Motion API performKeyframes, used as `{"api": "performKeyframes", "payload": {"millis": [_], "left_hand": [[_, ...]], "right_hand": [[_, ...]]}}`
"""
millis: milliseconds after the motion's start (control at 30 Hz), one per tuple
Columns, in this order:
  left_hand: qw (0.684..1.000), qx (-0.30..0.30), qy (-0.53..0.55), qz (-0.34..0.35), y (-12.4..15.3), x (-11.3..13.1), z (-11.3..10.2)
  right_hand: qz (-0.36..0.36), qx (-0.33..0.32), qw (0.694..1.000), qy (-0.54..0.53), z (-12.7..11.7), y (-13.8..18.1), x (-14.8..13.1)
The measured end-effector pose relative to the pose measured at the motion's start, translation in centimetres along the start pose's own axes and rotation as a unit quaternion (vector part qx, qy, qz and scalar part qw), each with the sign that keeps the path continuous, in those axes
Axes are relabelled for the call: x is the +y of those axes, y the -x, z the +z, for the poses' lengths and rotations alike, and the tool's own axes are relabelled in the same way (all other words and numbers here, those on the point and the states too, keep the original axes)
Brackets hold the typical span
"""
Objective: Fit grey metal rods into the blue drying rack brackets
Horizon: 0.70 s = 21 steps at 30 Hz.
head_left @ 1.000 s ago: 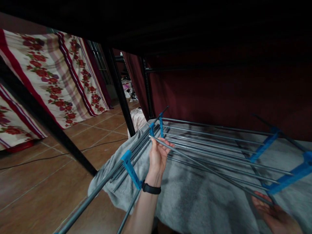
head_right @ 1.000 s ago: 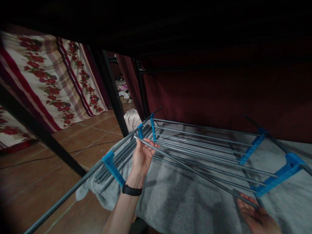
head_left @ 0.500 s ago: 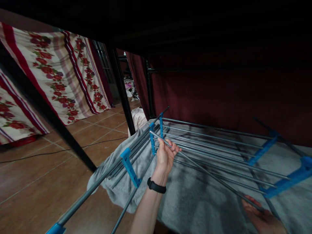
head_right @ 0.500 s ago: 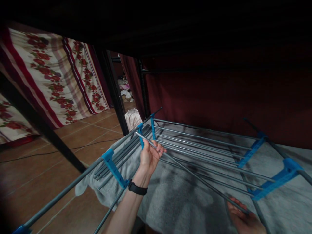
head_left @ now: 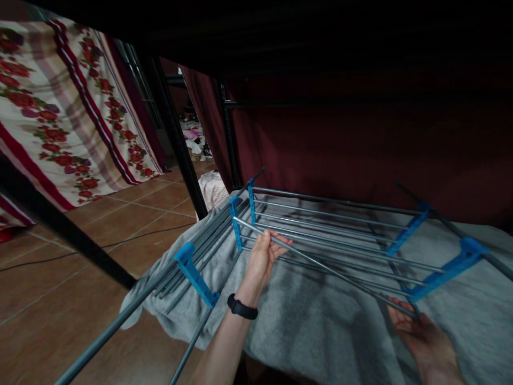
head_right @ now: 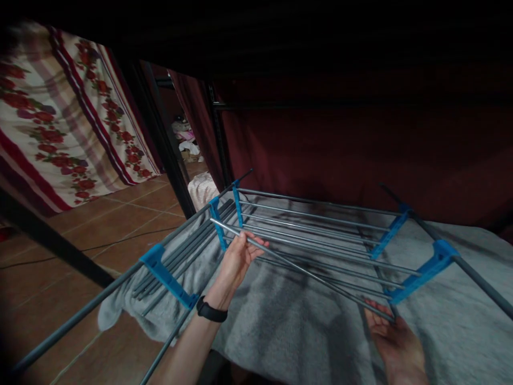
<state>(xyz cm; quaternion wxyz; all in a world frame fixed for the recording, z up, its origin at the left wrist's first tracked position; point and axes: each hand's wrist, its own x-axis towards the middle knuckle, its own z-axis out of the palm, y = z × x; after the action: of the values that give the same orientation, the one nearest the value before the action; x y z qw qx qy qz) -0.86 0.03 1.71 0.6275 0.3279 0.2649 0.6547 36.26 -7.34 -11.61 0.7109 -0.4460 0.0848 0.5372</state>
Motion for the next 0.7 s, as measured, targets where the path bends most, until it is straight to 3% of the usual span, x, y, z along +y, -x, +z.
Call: {"api": "performKeyframes", "payload": {"millis": [100, 400, 567, 700], "left_hand": [[0.999, 0.028, -0.018, 0.001, -0.5, -0.6, -0.2], [0.997, 0.061, -0.054, 0.012, -1.0, -1.1, -0.6], [0.998, 0.049, -0.027, -0.007, -0.8, -1.2, -0.2], [0.999, 0.004, -0.028, -0.024, -0.3, -1.6, 0.2]], "right_hand": [[-0.002, 0.040, 0.999, -0.011, 0.5, 0.7, 0.1], [-0.060, 0.048, 0.997, 0.003, 1.3, 1.0, 0.7], [-0.049, 0.048, 0.998, 0.008, 0.8, 0.8, 0.1], [-0.031, 0.041, 0.998, 0.029, 0.7, 0.5, 0.2]]}}
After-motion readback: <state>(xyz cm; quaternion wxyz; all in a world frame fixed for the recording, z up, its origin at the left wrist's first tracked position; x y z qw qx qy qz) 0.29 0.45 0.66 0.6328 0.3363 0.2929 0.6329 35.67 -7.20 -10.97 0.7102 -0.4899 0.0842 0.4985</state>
